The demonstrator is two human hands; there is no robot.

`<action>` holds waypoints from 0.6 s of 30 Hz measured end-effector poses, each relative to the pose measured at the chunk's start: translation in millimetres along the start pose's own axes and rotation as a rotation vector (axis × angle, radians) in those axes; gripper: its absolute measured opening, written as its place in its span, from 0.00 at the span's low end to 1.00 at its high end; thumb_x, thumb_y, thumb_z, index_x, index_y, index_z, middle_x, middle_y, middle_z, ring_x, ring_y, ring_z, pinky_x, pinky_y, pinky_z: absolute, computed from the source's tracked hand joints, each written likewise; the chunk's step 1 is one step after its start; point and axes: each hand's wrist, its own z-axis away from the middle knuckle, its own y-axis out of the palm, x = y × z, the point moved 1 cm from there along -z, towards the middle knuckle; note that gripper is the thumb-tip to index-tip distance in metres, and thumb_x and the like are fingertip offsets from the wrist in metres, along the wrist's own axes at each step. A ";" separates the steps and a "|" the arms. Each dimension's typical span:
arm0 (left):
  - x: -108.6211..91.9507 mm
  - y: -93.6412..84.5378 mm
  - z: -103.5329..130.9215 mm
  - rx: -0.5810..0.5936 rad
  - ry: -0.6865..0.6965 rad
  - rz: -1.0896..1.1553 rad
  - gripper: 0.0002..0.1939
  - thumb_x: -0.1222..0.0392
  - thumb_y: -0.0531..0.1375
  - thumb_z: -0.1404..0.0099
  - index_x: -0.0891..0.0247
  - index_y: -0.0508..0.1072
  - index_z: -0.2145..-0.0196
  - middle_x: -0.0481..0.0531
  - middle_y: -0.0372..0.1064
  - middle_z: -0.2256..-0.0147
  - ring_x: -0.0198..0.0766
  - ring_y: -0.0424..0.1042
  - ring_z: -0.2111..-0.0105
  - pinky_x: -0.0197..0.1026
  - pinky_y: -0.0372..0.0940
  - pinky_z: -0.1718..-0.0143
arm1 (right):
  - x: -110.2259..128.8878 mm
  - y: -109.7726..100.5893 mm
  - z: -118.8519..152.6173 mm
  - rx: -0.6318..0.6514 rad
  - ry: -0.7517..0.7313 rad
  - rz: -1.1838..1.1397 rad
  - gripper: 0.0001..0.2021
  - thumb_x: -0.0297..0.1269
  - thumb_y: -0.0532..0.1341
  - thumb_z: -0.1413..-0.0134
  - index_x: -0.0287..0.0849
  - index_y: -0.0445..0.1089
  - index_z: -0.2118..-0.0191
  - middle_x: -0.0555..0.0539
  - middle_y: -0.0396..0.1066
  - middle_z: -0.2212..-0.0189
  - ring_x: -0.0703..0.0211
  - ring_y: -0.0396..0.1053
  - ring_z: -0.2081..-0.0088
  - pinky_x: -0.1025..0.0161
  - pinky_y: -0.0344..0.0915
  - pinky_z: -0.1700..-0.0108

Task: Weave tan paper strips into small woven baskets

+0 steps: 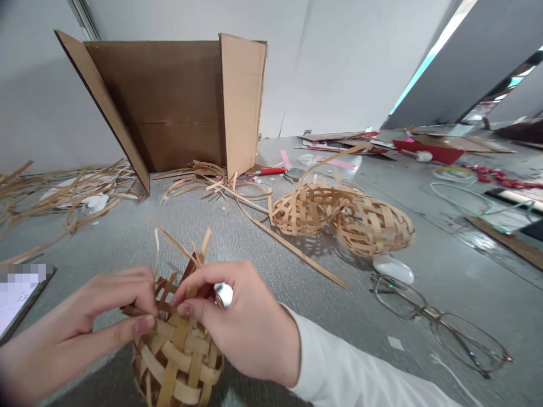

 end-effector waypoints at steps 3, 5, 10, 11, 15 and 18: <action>-2.1 -2.7 0.8 -0.004 -0.004 -0.002 0.12 0.55 0.53 0.33 0.57 0.68 0.74 0.42 0.66 0.72 0.31 0.66 0.69 0.32 0.58 0.66 | 1.4 -1.2 -1.3 0.011 0.030 -0.032 0.09 0.21 0.62 0.55 0.41 0.76 0.76 0.51 0.75 0.76 0.62 0.70 0.71 0.67 0.67 0.67; -4.3 -3.8 1.7 -0.024 -0.028 -0.021 0.13 0.55 0.53 0.33 0.56 0.69 0.74 0.42 0.67 0.73 0.31 0.66 0.70 0.31 0.59 0.67 | 1.5 -0.9 -2.9 0.016 0.062 -0.041 0.08 0.21 0.64 0.56 0.41 0.76 0.76 0.51 0.76 0.76 0.62 0.70 0.71 0.68 0.67 0.67; -5.8 4.6 2.5 -0.132 -0.023 -0.071 0.07 0.53 0.57 0.37 0.53 0.73 0.70 0.43 0.70 0.71 0.35 0.69 0.68 0.34 0.61 0.64 | -1.1 4.0 -3.1 -0.036 0.032 -0.021 0.09 0.19 0.66 0.57 0.41 0.77 0.74 0.55 0.71 0.80 0.66 0.67 0.75 0.72 0.65 0.70; -5.1 7.6 2.0 -0.180 -0.016 -0.079 0.06 0.52 0.59 0.39 0.53 0.74 0.70 0.43 0.71 0.70 0.36 0.69 0.68 0.35 0.62 0.64 | -1.2 4.7 -2.3 -0.041 -0.003 -0.010 0.10 0.19 0.65 0.56 0.42 0.77 0.73 0.55 0.71 0.80 0.66 0.67 0.75 0.72 0.65 0.70; -3.2 16.5 -1.6 -0.253 -0.008 -0.070 0.06 0.53 0.60 0.40 0.53 0.76 0.71 0.45 0.71 0.73 0.36 0.69 0.71 0.35 0.63 0.69 | 1.6 -1.8 -0.4 -0.007 -0.120 0.039 0.09 0.25 0.63 0.48 0.45 0.78 0.65 0.52 0.76 0.70 0.63 0.71 0.68 0.68 0.66 0.62; -3.9 15.9 -5.3 -0.239 -0.016 -0.004 0.06 0.55 0.59 0.40 0.53 0.75 0.73 0.44 0.72 0.74 0.35 0.70 0.72 0.34 0.64 0.70 | 5.4 -16.9 -2.9 -0.099 -0.160 0.102 0.10 0.29 0.59 0.44 0.46 0.76 0.60 0.50 0.77 0.63 0.61 0.72 0.63 0.65 0.67 0.59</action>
